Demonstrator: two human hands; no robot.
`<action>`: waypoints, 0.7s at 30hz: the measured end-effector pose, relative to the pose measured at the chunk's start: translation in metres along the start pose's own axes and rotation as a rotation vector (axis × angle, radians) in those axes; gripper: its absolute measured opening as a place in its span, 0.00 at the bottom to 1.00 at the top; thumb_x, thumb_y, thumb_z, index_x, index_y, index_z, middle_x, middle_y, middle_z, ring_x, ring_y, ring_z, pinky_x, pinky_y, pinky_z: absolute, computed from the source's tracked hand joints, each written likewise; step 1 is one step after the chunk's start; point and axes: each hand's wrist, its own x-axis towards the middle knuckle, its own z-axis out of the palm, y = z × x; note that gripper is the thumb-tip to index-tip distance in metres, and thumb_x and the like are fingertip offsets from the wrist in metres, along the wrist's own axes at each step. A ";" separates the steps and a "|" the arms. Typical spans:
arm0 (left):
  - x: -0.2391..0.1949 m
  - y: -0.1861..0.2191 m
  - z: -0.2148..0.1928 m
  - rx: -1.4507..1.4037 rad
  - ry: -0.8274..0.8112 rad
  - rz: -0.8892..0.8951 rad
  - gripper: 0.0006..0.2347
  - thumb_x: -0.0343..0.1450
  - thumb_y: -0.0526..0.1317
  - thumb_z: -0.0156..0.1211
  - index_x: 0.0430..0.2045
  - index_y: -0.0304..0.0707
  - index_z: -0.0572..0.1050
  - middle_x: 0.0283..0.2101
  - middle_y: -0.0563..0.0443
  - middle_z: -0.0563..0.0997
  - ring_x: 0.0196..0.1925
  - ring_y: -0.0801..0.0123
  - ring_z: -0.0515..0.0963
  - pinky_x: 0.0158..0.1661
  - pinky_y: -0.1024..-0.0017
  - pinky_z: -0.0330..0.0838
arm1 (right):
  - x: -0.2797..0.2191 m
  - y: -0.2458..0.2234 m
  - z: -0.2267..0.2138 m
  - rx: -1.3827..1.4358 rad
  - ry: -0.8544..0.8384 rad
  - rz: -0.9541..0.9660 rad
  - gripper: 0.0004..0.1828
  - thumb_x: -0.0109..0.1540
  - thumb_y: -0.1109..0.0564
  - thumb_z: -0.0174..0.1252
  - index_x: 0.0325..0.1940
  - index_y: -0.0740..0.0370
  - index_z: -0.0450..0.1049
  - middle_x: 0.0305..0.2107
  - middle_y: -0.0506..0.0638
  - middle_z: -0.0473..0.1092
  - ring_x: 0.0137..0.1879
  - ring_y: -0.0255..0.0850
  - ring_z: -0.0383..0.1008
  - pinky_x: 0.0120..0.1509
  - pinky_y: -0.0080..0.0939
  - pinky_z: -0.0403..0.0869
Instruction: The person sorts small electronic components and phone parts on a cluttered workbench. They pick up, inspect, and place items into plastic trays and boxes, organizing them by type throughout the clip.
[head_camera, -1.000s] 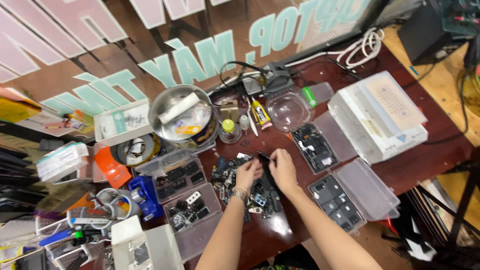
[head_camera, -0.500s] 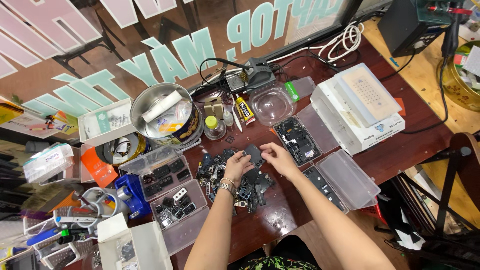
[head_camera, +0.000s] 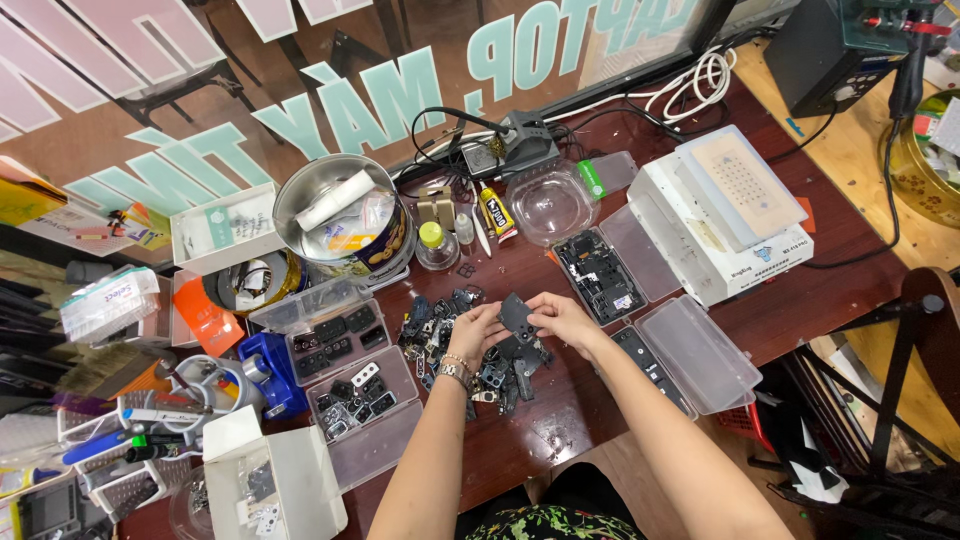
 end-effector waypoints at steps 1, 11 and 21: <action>0.002 -0.002 -0.001 -0.006 -0.004 0.008 0.13 0.73 0.40 0.62 0.44 0.26 0.78 0.43 0.42 0.83 0.43 0.63 0.84 0.45 0.66 0.83 | -0.001 0.001 0.001 0.015 0.039 0.006 0.11 0.64 0.60 0.58 0.51 0.60 0.76 0.37 0.45 0.77 0.44 0.30 0.75 0.47 0.33 0.75; 0.028 -0.045 0.012 -0.017 -0.021 -0.028 0.09 0.72 0.34 0.61 0.45 0.32 0.79 0.41 0.47 0.82 0.36 0.69 0.81 0.42 0.65 0.85 | -0.033 0.042 0.007 0.348 0.328 -0.041 0.13 0.64 0.59 0.60 0.53 0.61 0.74 0.38 0.45 0.75 0.42 0.30 0.74 0.46 0.34 0.76; 0.051 -0.109 0.078 0.274 -0.065 0.044 0.10 0.69 0.28 0.63 0.44 0.30 0.79 0.39 0.45 0.84 0.37 0.65 0.84 0.39 0.68 0.83 | -0.091 0.109 -0.026 0.580 0.649 -0.082 0.18 0.63 0.63 0.60 0.57 0.62 0.71 0.35 0.46 0.76 0.37 0.32 0.73 0.43 0.32 0.74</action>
